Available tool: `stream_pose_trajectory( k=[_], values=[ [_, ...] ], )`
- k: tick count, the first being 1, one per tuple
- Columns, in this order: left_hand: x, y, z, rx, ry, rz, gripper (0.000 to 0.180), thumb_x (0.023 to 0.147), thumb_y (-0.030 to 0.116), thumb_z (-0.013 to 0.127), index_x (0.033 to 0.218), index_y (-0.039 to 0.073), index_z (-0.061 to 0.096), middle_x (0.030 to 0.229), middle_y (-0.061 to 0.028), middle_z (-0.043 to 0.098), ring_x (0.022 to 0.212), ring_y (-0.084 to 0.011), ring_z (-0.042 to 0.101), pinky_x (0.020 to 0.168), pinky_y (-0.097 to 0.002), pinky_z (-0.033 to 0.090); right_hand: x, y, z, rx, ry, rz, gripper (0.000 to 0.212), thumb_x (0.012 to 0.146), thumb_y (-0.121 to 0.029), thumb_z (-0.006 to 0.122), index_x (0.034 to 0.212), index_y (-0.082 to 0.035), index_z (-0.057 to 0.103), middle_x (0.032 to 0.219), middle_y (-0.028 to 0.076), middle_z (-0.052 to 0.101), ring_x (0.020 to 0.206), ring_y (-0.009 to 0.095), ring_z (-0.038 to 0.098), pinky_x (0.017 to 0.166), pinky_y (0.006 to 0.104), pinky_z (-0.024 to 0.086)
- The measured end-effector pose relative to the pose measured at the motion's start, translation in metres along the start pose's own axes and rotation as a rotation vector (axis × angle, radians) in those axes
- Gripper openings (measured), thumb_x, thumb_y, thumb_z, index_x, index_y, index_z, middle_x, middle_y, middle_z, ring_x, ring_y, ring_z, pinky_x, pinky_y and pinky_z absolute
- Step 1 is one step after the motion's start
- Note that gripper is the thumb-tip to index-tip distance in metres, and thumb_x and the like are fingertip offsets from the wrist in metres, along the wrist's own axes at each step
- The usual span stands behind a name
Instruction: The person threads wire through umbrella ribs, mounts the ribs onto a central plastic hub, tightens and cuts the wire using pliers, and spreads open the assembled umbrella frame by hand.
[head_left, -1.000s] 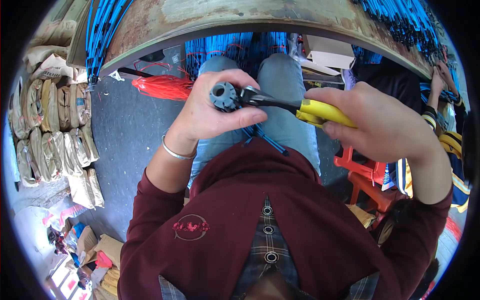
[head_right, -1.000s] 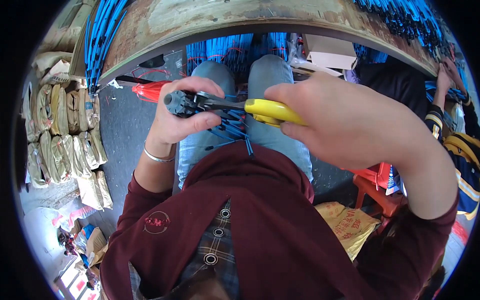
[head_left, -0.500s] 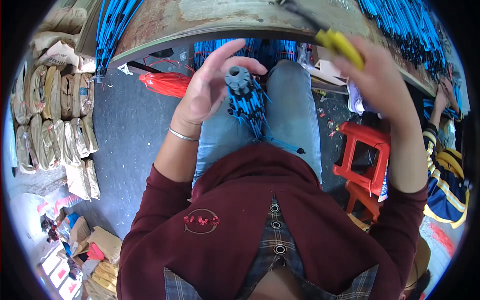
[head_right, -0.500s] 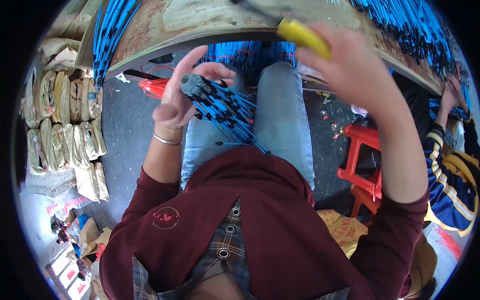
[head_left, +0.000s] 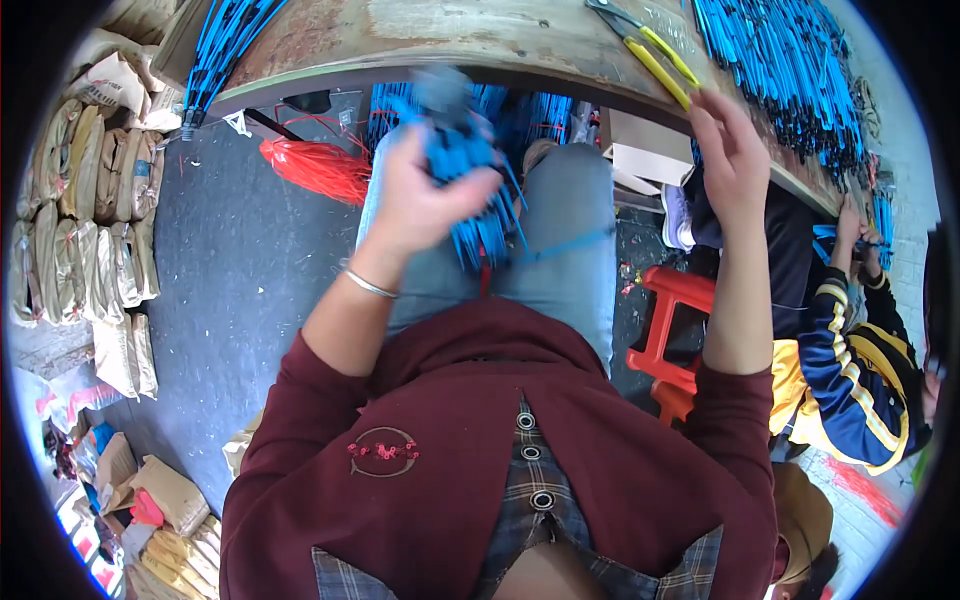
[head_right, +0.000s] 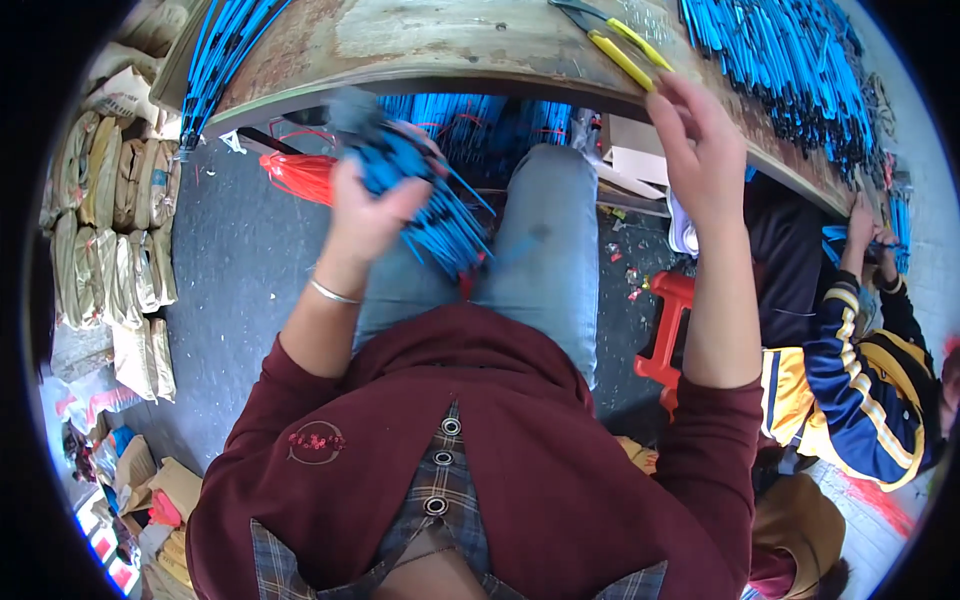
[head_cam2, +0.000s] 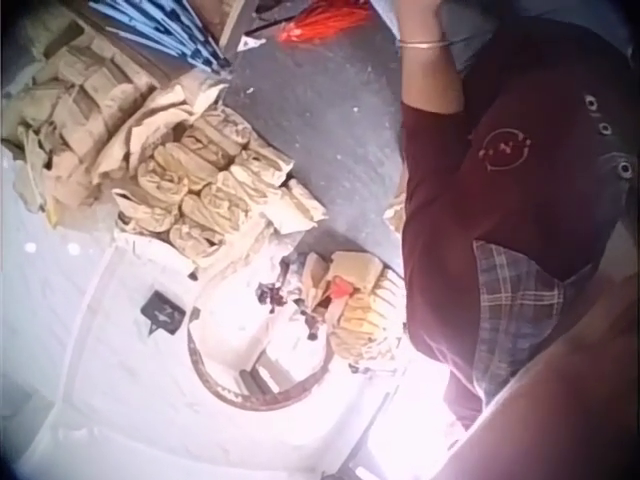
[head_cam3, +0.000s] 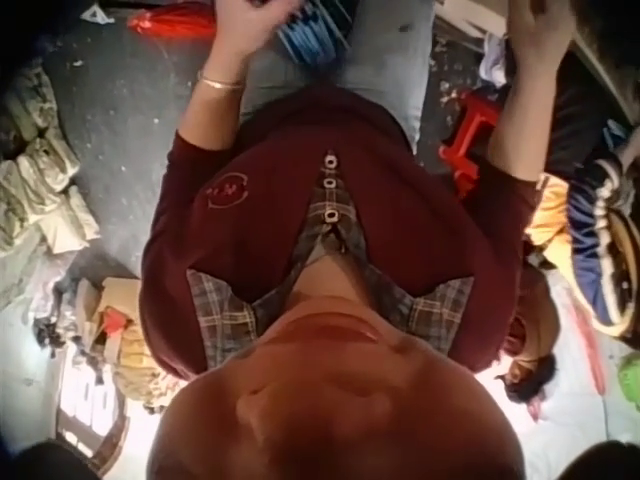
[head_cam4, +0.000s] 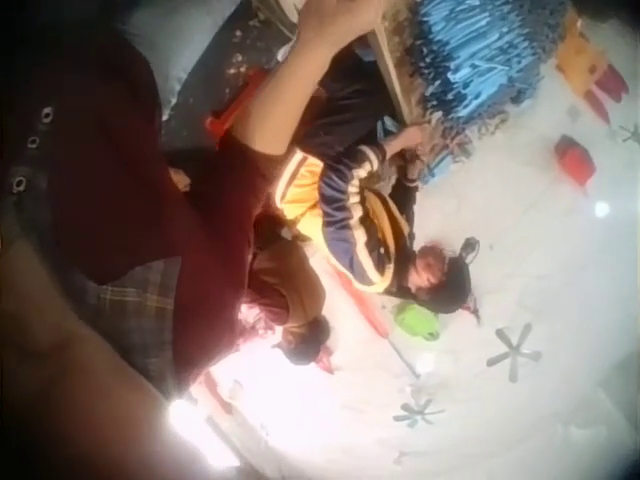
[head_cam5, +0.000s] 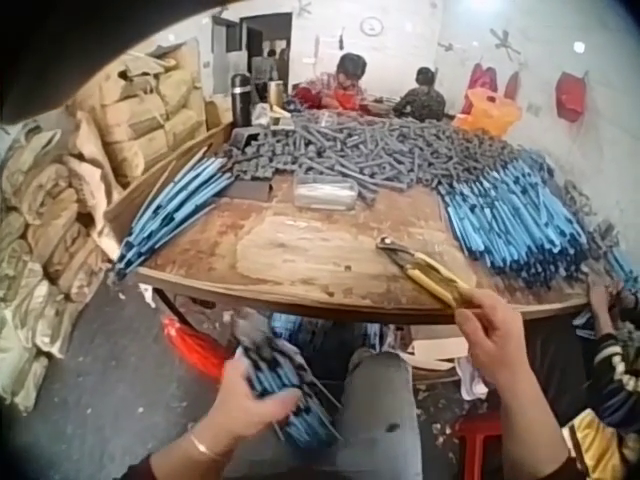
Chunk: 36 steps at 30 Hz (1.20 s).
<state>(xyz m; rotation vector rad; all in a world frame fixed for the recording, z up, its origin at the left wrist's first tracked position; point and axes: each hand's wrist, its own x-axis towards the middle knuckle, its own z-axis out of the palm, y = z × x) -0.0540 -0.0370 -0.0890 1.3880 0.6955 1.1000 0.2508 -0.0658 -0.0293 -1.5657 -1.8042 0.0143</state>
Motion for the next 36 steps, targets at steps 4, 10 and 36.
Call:
stream_pose_trajectory(
  k=[4,10,36],
  values=[
    [0.008,0.035,-0.037,-0.286,0.088,0.200,0.036,0.075,0.021,0.064,0.103,0.000,0.052,0.091,-0.0105,0.059,0.084,-0.0204,0.058,0.079,-0.0365,0.047,-0.072,0.016,0.004,0.109,-0.124,0.174,0.033,0.081,-0.009,0.061,0.112,0.000,0.054,0.112,0.014,0.057,0.106,0.021,0.053,0.086,0.0298,0.043],
    [0.006,0.051,-0.031,-1.294,-0.012,0.136,0.043,0.081,0.035,0.054,0.104,-0.002,0.053,0.093,-0.0139,0.059,0.094,-0.0270,0.055,0.089,-0.0442,0.042,-0.102,-0.019,0.090,1.011,-0.278,0.445,0.085,0.067,-0.027,0.077,0.133,-0.006,0.028,0.132,0.016,0.037,0.124,0.028,0.033,0.103,0.0393,0.029],
    [-0.024,0.015,-0.007,0.020,-0.200,0.012,0.061,0.065,0.017,0.075,0.117,0.000,0.046,0.108,-0.0094,0.054,0.095,-0.0182,0.054,0.084,-0.0304,0.043,-0.045,-0.092,0.064,0.844,-0.256,-0.081,0.085,0.065,-0.002,0.074,0.135,-0.002,0.026,0.099,0.006,0.058,0.092,0.012,0.055,0.085,0.0274,0.043]
  ],
)
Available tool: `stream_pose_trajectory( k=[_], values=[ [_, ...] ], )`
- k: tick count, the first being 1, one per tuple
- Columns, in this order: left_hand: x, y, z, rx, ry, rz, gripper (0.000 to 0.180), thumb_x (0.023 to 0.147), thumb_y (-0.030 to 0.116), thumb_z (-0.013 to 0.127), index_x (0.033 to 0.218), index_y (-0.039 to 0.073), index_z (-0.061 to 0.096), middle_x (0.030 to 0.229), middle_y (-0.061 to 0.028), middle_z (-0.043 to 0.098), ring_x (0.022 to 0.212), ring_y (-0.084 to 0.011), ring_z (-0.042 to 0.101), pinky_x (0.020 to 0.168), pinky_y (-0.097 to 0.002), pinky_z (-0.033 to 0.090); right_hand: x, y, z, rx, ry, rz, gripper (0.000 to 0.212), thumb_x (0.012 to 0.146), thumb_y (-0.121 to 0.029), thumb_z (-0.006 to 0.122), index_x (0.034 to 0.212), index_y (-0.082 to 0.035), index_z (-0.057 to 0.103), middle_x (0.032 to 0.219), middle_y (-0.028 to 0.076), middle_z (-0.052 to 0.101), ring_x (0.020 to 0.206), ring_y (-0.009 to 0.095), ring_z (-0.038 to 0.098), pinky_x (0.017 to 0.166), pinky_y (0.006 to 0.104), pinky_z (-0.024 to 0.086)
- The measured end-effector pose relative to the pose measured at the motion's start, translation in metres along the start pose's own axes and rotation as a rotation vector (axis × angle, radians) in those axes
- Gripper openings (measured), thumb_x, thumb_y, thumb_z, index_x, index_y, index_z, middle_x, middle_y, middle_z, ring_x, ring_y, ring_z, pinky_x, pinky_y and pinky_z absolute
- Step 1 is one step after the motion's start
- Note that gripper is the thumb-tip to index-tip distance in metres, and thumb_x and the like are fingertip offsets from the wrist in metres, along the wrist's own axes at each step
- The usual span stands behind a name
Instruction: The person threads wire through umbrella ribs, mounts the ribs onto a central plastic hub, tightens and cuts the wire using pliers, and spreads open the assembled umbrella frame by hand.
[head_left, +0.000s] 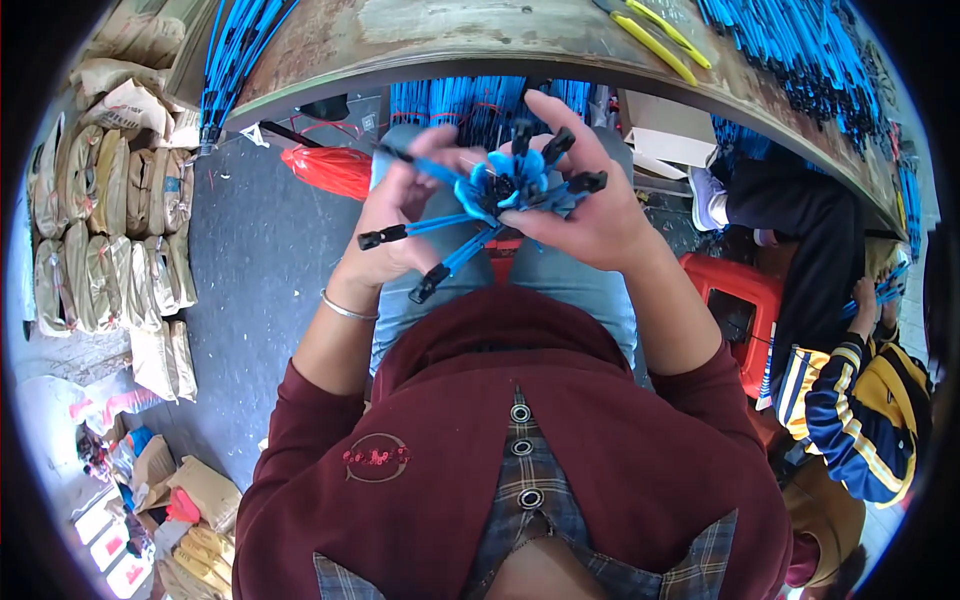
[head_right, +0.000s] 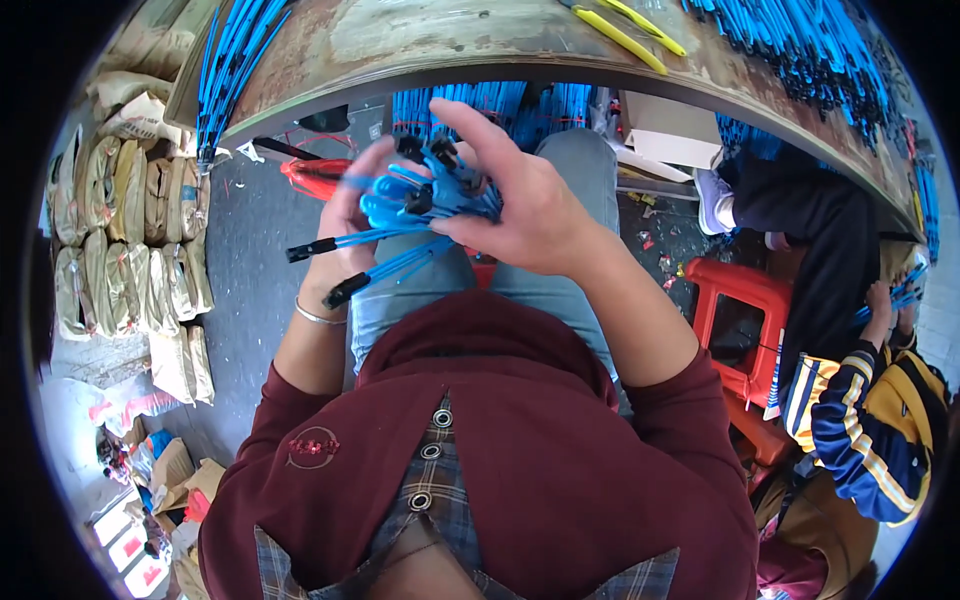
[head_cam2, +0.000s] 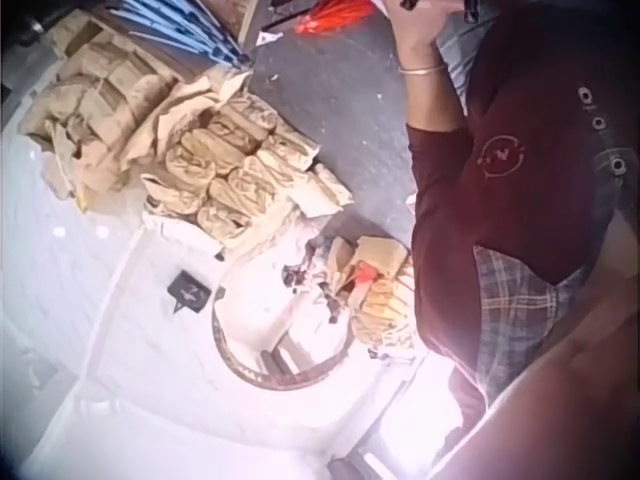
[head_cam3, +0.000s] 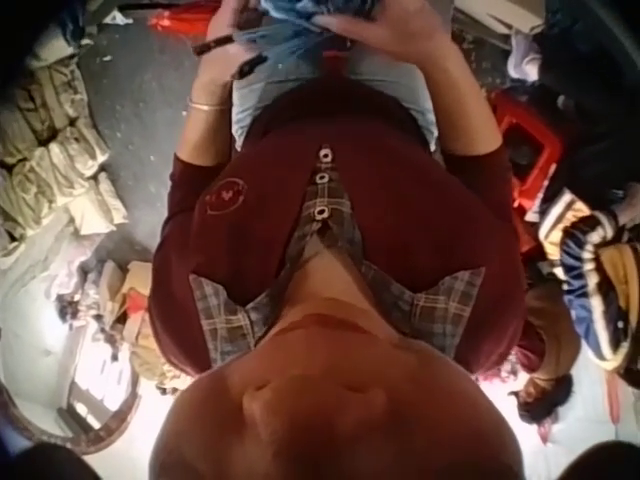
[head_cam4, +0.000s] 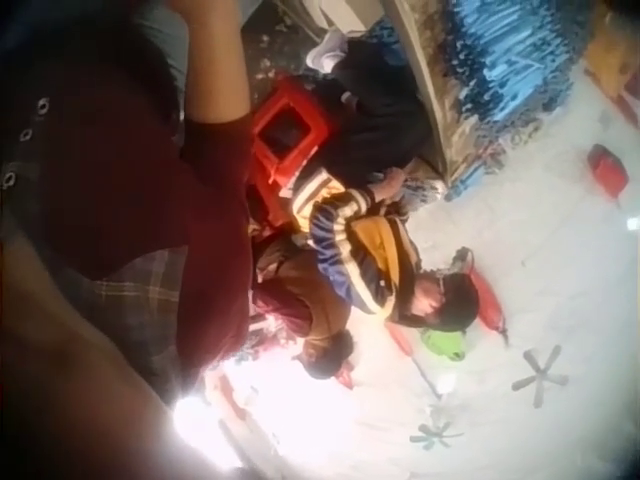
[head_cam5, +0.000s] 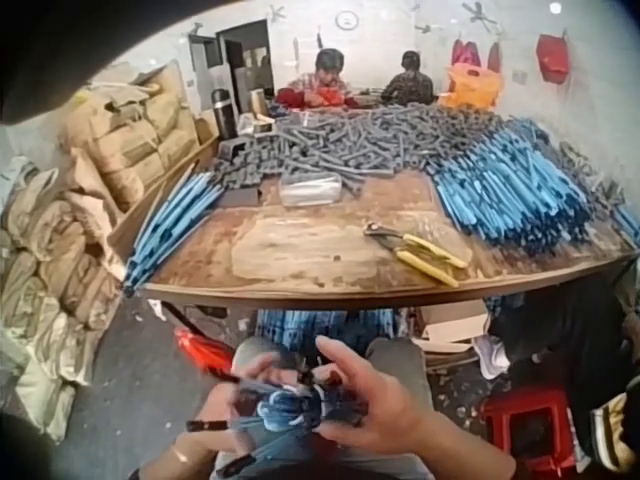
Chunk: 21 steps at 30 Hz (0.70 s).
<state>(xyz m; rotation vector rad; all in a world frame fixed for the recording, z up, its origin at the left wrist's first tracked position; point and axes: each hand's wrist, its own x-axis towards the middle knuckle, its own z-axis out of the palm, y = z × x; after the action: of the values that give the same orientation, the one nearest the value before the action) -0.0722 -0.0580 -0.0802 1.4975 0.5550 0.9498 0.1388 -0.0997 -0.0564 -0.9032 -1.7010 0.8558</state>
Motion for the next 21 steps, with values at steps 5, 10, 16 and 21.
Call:
stream_pose_trajectory(
  k=[5,10,16,21],
  values=[
    [0.007,0.001,-0.007,0.330,-0.140,0.159,0.054,0.062,0.013,0.076,0.108,0.001,0.051,0.102,-0.0063,0.055,0.092,-0.0159,0.053,0.081,-0.0298,0.044,0.011,0.013,0.014,-0.141,0.073,-0.026,0.086,0.064,-0.006,0.077,0.135,-0.002,0.028,0.099,0.006,0.059,0.091,0.013,0.056,0.085,0.0277,0.043],
    [-0.001,-0.003,0.004,-0.049,0.068,-0.239,0.038,0.066,0.011,0.075,0.097,0.000,0.055,0.095,-0.0040,0.057,0.087,-0.0133,0.053,0.077,-0.0285,0.044,0.006,0.020,0.020,-0.107,0.018,0.224,0.102,0.057,-0.022,0.084,0.137,-0.004,0.023,0.115,0.011,0.053,0.105,0.019,0.052,0.093,0.0338,0.037],
    [-0.005,-0.012,0.004,-0.137,0.073,-0.119,0.022,0.072,0.010,0.071,0.087,0.002,0.057,0.086,-0.0007,0.057,0.081,-0.0085,0.051,0.072,-0.0251,0.043,-0.014,0.069,-0.020,0.291,-0.029,0.193,0.133,0.042,-0.047,0.085,0.141,-0.008,0.006,0.135,0.016,0.036,0.125,0.025,0.033,0.104,0.0417,0.021],
    [-0.003,-0.006,0.007,-0.009,0.023,-0.238,0.019,0.071,0.007,0.069,0.085,0.002,0.057,0.083,-0.0011,0.058,0.075,-0.0077,0.051,0.067,-0.0241,0.043,-0.032,0.080,0.014,0.471,-0.142,0.142,0.128,0.049,-0.034,0.086,0.141,-0.007,0.002,0.136,0.015,0.032,0.122,0.027,0.039,0.096,0.0349,0.036]
  ],
)
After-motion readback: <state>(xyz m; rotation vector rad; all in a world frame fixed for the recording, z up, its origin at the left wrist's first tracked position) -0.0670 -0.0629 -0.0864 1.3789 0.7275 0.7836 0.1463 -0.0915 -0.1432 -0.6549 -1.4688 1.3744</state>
